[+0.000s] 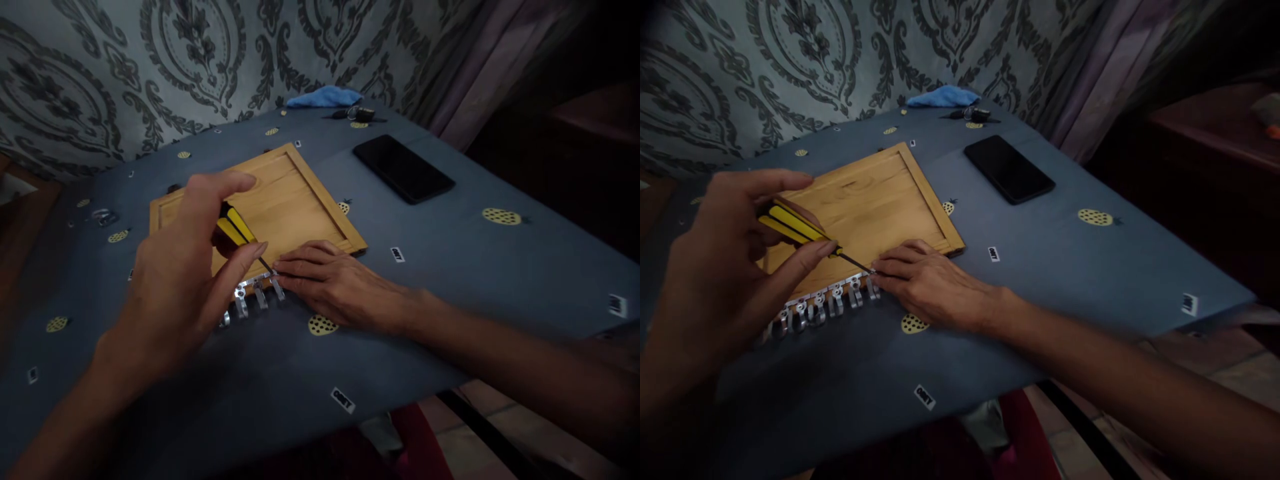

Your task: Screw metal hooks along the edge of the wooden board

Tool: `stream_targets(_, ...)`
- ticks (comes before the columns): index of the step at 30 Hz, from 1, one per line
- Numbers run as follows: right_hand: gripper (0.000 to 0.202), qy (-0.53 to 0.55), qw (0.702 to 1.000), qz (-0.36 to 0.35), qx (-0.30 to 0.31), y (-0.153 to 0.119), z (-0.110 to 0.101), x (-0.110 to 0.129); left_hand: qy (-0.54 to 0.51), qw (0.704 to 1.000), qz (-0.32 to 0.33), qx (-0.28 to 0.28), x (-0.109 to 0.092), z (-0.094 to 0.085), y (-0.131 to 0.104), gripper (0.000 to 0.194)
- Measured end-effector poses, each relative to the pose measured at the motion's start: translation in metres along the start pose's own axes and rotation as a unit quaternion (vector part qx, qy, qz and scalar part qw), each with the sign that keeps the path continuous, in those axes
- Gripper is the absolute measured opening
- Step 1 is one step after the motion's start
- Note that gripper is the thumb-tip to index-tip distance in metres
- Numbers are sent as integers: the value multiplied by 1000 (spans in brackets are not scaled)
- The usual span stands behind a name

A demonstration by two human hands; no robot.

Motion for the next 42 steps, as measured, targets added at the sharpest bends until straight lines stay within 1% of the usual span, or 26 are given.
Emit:
stream_targets(3,33,-3,1000,-1,1,-1,2,-1,-26,1000,-12,-11,5,-3,2,50)
stream_targets(6,33,-8,1000,-1,2,-2,2,-1,-18,1000,7,-17,3,-3,5,40)
stream_targets(9,32,-8,1000,-3,-2,-2,0,0,-10,1000,5,-14,3,1,8,31)
stream_targets(12,32,-5,1000,-6,-5,-1,-2,1,-25,999,1,-27,2,-2,9,31)
stream_targets(14,32,-4,1000,-10,-11,-1,-2,1,-42,999,-12,-19,5,-2,9,31)
stream_targets(17,32,-5,1000,-10,-15,-1,-2,0,-67,997,-25,-4,8,-1,8,36)
stream_targets(20,34,-4,1000,-3,-5,-2,1,-2,-72,997,-8,-10,5,-2,7,39)
stream_targets(25,33,-1,1000,-3,-6,-2,0,-1,-11,998,27,-49,-5,-3,5,33)
stream_targets(27,33,-1,1000,2,-2,-2,0,-1,-2,998,39,-56,-8,-4,5,32)
stream_targets(29,34,1,1000,10,4,-2,1,-2,-14,998,37,-53,-9,-6,5,29)
stream_targets(33,34,12,1000,8,-4,-1,0,-1,-63,998,2,-11,-2,-5,6,31)
stream_targets(35,33,13,1000,4,-11,-1,-1,-1,-75,997,-14,0,1,-4,6,31)
stream_targets(37,32,9,1000,3,-13,-1,-1,-1,-56,998,-10,-2,0,-3,6,31)
stream_targets(40,31,5,1000,-1,-19,0,-2,0,19,1000,15,-18,-6,-2,4,29)
stream_targets(42,31,4,1000,-4,-23,1,-3,1,43,998,25,-27,-8,-3,3,29)
Point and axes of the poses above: each hand's wrist, its own y-axis towards the middle knuckle, its own z-axis out of the palm, x = y × z, the point moved 10 cm from there along y, towards the middle knuckle, and after that the axes turned 7 degrees about -z, right-handed, at the moved point
